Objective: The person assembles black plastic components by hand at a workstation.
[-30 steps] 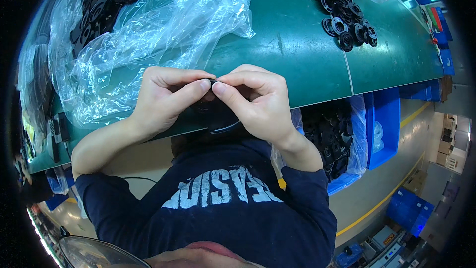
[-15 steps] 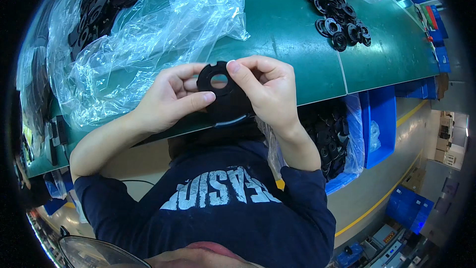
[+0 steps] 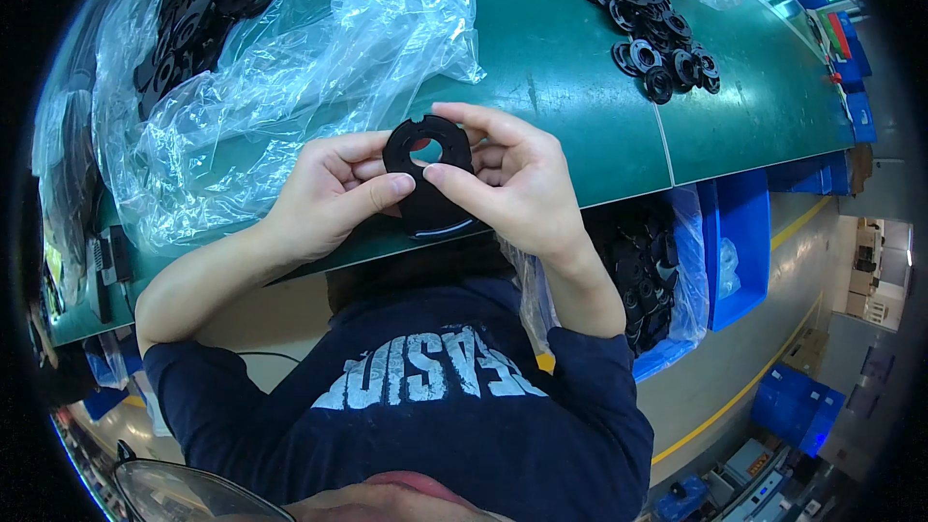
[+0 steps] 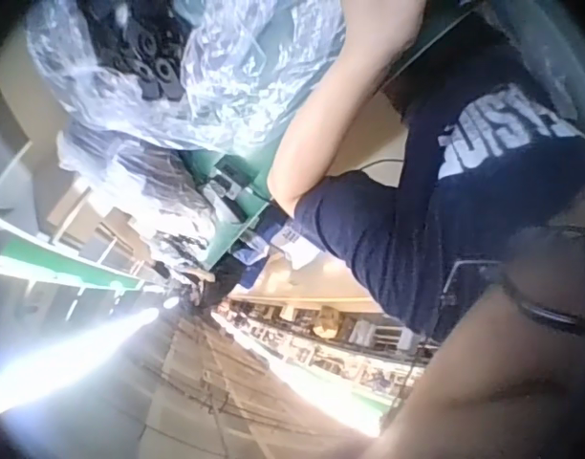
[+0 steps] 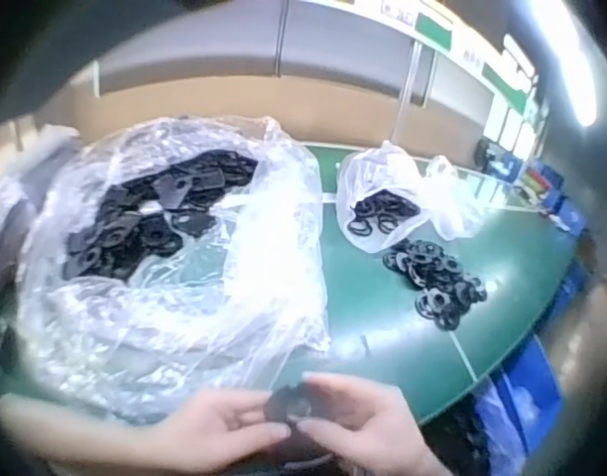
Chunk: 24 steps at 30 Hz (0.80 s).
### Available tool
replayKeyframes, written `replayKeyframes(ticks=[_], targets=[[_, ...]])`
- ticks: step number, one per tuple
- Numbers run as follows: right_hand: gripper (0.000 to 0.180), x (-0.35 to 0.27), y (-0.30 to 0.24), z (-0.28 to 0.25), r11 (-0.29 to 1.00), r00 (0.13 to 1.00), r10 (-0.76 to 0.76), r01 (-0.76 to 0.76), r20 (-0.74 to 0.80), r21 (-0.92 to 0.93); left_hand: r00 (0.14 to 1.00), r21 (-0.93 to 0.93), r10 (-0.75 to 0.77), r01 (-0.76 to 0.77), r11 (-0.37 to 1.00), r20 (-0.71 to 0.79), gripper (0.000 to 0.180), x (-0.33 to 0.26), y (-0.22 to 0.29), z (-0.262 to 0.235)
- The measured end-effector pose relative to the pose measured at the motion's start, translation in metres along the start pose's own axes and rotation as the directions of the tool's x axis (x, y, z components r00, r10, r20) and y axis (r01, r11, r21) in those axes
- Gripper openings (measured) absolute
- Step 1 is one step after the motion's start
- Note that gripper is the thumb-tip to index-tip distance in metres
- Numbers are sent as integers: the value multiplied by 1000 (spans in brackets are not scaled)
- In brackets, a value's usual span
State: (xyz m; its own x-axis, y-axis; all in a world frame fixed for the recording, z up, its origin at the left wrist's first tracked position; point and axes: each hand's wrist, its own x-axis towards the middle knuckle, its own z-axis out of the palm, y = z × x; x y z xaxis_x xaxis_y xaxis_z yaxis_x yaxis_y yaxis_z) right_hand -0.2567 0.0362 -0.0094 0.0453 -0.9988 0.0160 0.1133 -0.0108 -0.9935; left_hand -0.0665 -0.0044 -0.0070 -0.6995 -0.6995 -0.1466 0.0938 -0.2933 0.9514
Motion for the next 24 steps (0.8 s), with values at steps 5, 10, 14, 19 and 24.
replayKeyframes(ticks=[5,10,14,19,24], targets=[[36,5,-3,-8,990,987,-125,118,-105,-73,999,11,-18,18,1000,38,36,1,3,-1],[36,4,3,-3,981,979,-166,151,-119,-124,999,-11,-8,9,1000,32,37,1,3,-1],[38,-6,2,2,1000,1000,-9,9,-11,24,1000,6,7,-7,1000,16,37,0,-1,0],[30,-7,-2,-4,992,999,-20,23,-29,126,999,-86,22,-25,996,-42,29,0,2,5],[26,-14,-4,-10,995,999,0,-5,52,98,999,-58,-40,40,998,-2,30,-1,2,-1]])
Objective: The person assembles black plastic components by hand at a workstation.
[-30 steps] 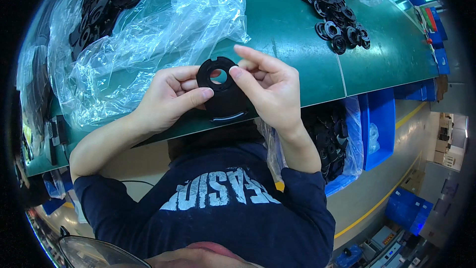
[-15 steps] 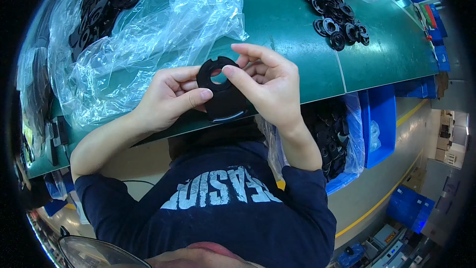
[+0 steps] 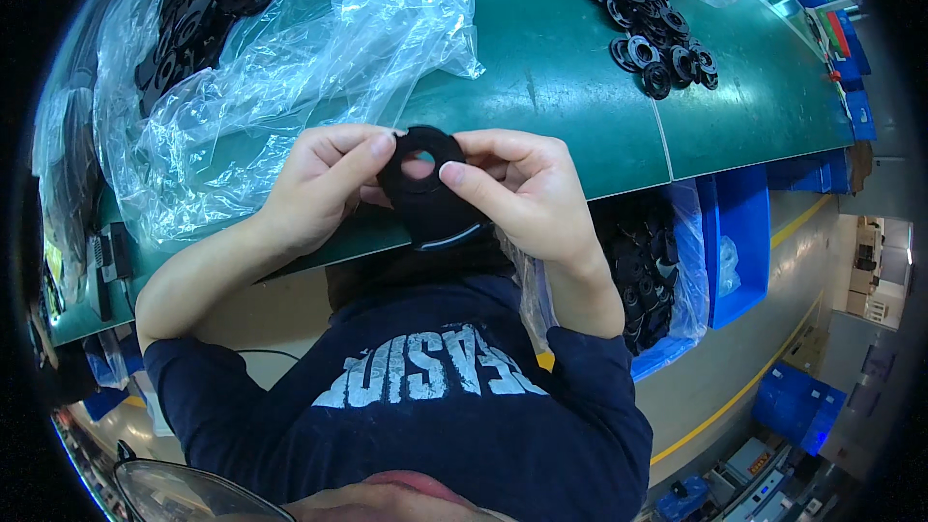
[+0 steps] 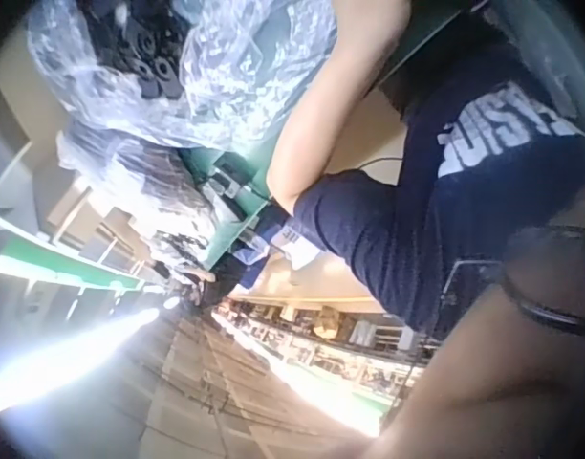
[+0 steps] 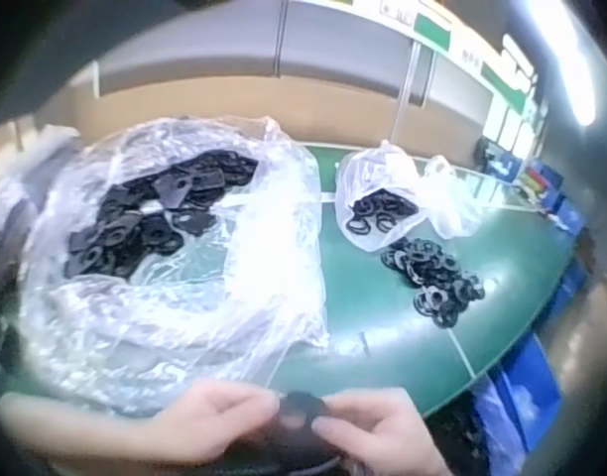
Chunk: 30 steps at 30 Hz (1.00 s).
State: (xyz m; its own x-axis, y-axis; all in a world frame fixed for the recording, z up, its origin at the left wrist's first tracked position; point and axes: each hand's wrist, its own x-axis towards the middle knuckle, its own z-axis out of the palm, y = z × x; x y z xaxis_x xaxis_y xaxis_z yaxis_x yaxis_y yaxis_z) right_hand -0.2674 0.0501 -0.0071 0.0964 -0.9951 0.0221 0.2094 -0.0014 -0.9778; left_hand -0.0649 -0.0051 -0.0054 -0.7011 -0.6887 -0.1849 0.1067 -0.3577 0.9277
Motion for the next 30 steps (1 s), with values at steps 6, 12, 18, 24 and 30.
replayKeyframes(ticks=[6,12,18,24,30], targets=[[17,10,-13,6,974,994,96,-83,51,-209,996,262,82,-87,961,30,33,-3,-2,3],[16,7,-4,8,959,999,35,-34,-1,-283,997,330,67,-72,941,27,33,-3,-1,1],[32,-7,16,6,980,993,-113,107,-29,-165,992,247,117,-102,964,-44,31,-3,-5,1],[41,-20,10,16,980,997,-54,40,-64,-194,990,229,138,-128,965,-25,32,-7,-8,8],[40,-33,14,9,993,994,-80,73,-78,-93,986,288,150,-164,943,71,28,-5,-4,11]])
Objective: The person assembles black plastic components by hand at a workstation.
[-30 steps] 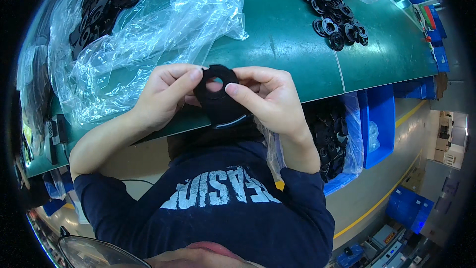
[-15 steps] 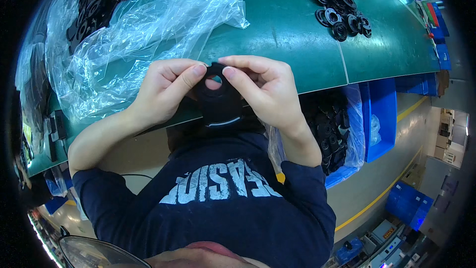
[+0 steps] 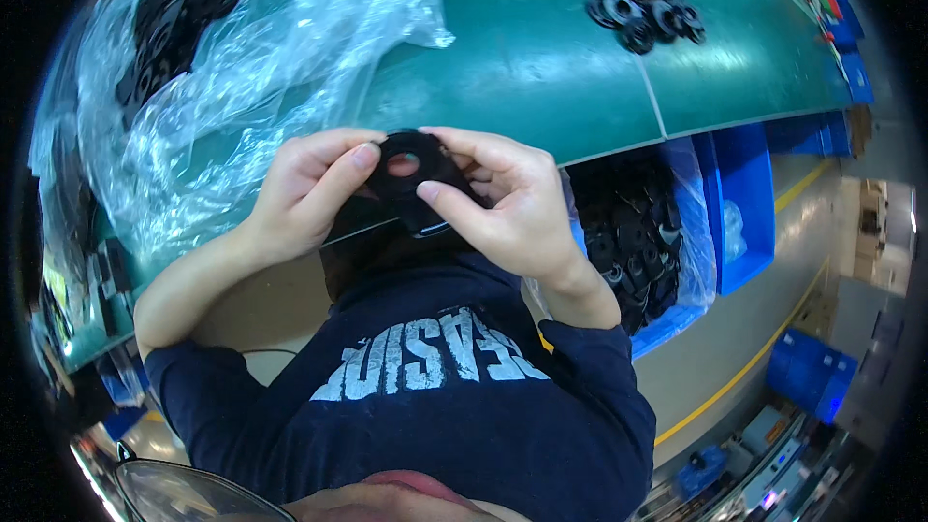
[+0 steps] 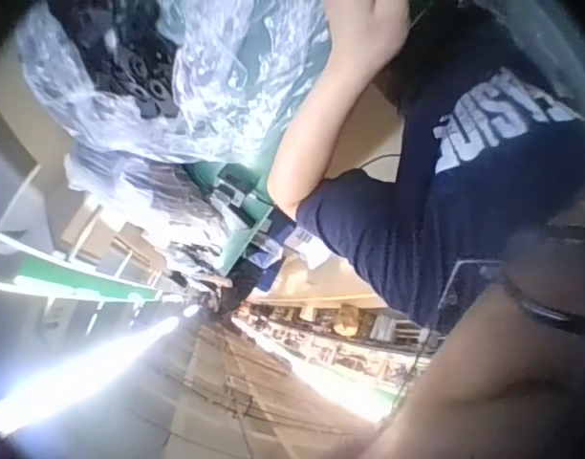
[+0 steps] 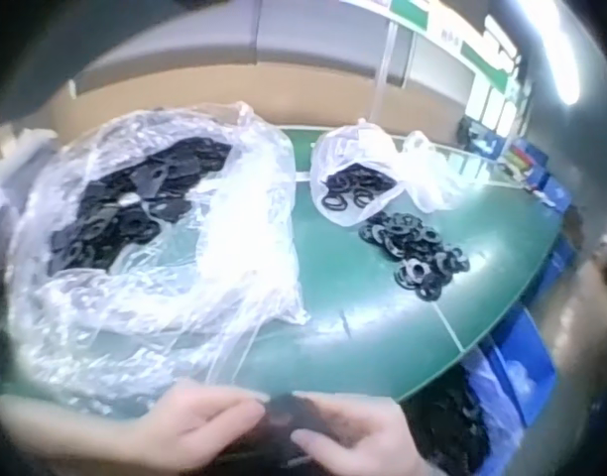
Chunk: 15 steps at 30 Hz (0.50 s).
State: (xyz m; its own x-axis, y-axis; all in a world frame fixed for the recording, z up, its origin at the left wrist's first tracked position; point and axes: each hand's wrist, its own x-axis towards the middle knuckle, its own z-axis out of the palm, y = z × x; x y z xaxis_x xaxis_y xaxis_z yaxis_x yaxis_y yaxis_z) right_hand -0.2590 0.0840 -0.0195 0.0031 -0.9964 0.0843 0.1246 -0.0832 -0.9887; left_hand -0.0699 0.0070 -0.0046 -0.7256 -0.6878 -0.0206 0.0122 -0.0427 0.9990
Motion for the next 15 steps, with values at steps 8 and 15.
replayKeyframes(ticks=[8,15], targets=[[35,-59,31,-84,973,967,223,-228,121,31,986,68,-18,7,998,168,42,-8,1,-3],[31,-147,147,-246,825,491,468,-541,-734,164,984,54,-44,35,998,174,42,-4,-1,0]])
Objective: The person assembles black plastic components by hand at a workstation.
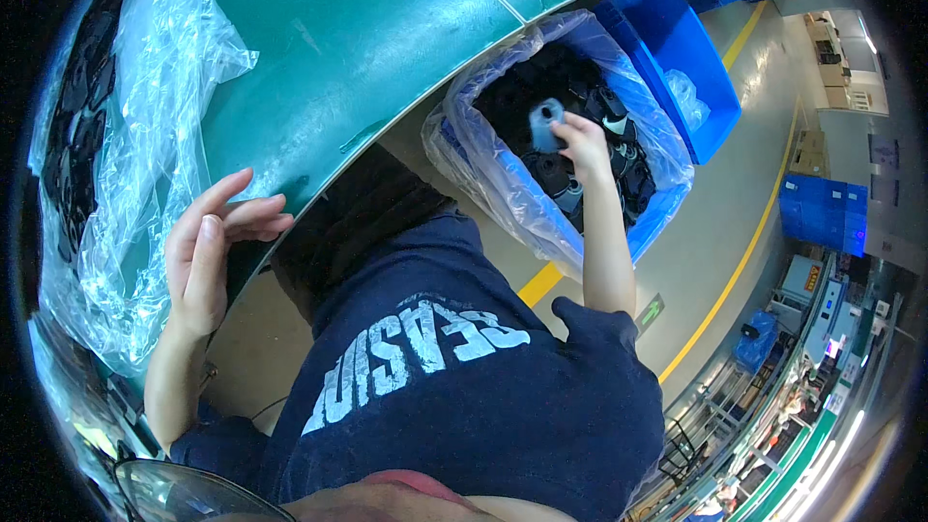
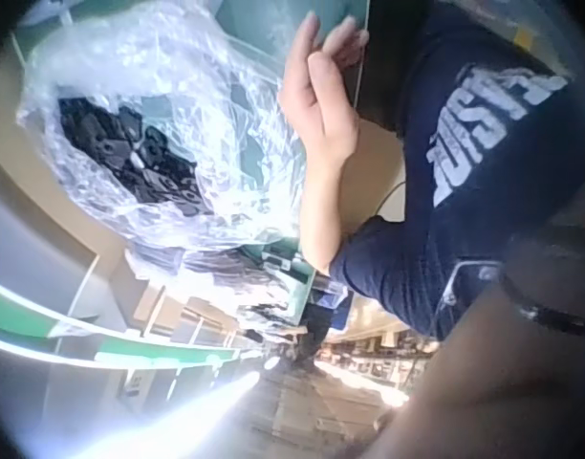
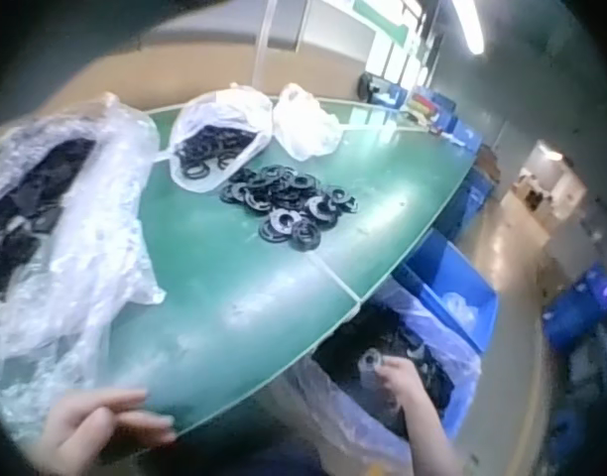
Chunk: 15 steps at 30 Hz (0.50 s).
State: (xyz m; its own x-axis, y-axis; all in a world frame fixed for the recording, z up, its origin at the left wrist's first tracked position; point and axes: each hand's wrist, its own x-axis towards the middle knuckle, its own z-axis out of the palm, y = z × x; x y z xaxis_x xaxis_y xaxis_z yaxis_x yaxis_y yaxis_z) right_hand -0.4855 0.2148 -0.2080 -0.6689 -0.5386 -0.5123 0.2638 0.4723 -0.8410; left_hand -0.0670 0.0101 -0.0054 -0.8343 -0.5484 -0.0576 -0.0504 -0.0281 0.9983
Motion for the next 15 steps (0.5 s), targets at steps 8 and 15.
replayKeyframes(ticks=[8,15], targets=[[38,66,31,11,1000,997,-18,20,-71,18,998,-22,-57,56,998,-36,44,1,-1,2],[31,83,54,32,815,922,-345,203,-174,-543,997,-20,-68,67,998,-29,43,2,2,0]])
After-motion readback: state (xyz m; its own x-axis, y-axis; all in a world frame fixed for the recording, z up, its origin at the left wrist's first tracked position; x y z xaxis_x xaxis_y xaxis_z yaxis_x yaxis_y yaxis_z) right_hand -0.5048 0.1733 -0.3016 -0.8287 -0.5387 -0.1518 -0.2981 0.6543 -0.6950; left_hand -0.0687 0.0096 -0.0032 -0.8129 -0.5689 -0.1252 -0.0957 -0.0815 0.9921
